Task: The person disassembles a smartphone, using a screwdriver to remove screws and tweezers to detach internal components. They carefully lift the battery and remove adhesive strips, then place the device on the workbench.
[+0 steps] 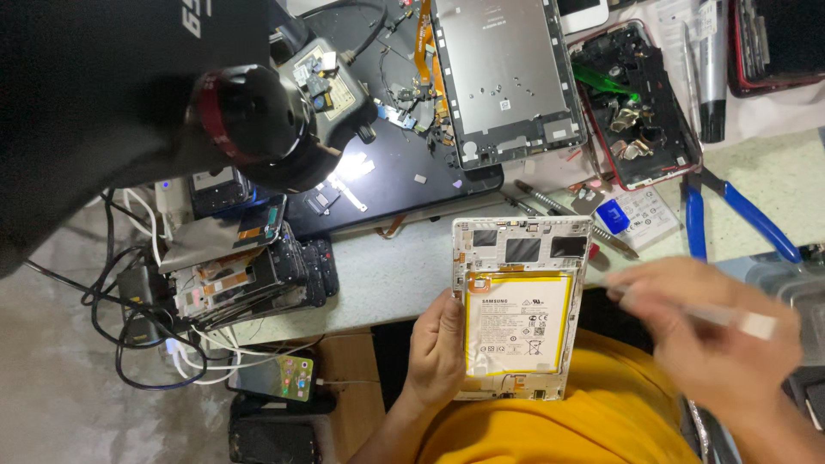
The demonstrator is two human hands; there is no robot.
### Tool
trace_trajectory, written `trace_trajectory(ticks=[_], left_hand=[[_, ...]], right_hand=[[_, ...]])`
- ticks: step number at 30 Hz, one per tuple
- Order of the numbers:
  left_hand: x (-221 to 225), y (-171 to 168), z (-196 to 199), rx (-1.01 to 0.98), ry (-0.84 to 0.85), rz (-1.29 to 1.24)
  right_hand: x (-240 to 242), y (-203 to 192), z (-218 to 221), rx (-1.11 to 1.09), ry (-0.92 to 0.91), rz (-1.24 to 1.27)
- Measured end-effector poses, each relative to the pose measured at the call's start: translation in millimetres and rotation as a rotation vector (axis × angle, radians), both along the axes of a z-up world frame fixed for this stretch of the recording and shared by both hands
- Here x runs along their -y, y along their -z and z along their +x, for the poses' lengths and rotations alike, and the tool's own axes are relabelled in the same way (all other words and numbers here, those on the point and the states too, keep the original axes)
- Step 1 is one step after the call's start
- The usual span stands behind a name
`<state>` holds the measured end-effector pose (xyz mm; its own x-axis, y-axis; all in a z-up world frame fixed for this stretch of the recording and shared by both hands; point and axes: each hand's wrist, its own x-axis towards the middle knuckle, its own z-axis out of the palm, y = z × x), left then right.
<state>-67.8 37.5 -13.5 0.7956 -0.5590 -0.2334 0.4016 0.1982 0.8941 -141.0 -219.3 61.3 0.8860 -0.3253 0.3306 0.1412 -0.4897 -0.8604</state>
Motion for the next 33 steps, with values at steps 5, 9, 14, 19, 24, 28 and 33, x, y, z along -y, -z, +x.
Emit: trace_trajectory(ticks=[5, 9, 14, 19, 24, 28, 33], left_hand=[[-4, 1, -7, 0.016, 0.044, 0.026], [-3, -1, -6, -0.017, 0.029, 0.001], [-3, -3, -5, 0.017, 0.047, 0.075], [1, -7, -3, -0.003, 0.053, 0.047], [2, -13, -1, 0.02, 0.051, 0.101], [2, -17, -1, 0.01, 0.047, 0.112], [2, -23, 1, 0.076, 0.079, 0.091]], right_hand=[[33, 30, 10, -0.132, -0.019, 0.66], [34, 27, 2, -0.092, -0.073, 0.549], [15, 5, -8, 0.051, -0.132, 0.382], [12, -9, -3, 0.021, -0.085, 0.273], [6, -18, -1, 0.035, -0.1, 0.109], [7, -19, -12, -0.056, -0.112, 0.034], [7, 10, -12, 0.011, -0.018, 0.459]])
